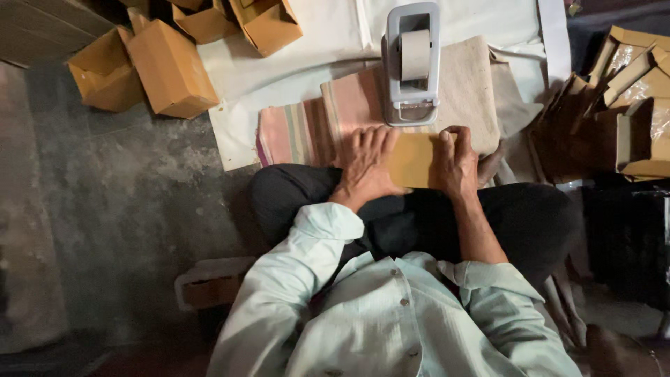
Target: The person sits cross-legged on the floor and repeatedly seals small cardboard boxes using a tape dispenser. They pick up each box, fold the flaps, apply tape to the seam, and set the sealed box aside.
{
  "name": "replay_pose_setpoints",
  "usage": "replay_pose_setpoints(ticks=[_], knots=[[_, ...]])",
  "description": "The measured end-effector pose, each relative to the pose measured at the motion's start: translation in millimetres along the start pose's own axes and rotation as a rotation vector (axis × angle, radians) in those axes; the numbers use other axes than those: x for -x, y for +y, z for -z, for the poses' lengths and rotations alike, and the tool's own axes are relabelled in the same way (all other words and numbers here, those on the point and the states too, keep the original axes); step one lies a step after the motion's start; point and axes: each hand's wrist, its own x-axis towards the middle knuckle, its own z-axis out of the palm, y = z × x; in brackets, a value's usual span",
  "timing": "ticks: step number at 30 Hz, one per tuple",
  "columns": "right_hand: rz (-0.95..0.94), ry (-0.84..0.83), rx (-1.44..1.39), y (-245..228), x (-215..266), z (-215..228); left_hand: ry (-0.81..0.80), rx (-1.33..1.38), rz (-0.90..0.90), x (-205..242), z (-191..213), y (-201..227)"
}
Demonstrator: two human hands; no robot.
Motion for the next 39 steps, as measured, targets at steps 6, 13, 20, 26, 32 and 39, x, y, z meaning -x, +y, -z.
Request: replay_pose_setpoints(ticks=[6, 13, 20, 26, 32, 39], knots=[[-0.038, -0.027, -0.015, -27, 3, 6, -0.046, 0.127, 0.048, 12, 16, -31], [-0.051, -0.009, -0.062, -19, 5, 4, 0.303, 0.344, 0.340, 18, -35, -21], [0.102, 0.013, -0.049, -4, 1, 0, 0.381, 0.638, 0.454, 25, -62, -60], [-0.056, -0.083, -0.110, -11, 2, -1, 0.351, 0.637, 0.537, 24, -64, -66], [0.015, -0.010, -0.036, -14, 3, 0, 0.382, 0.634, 0.512, 18, -64, -63], [-0.020, -0.184, -0.096, -31, 4, 13, 0.401, 0.626, 0.542, 18, -72, -69]])
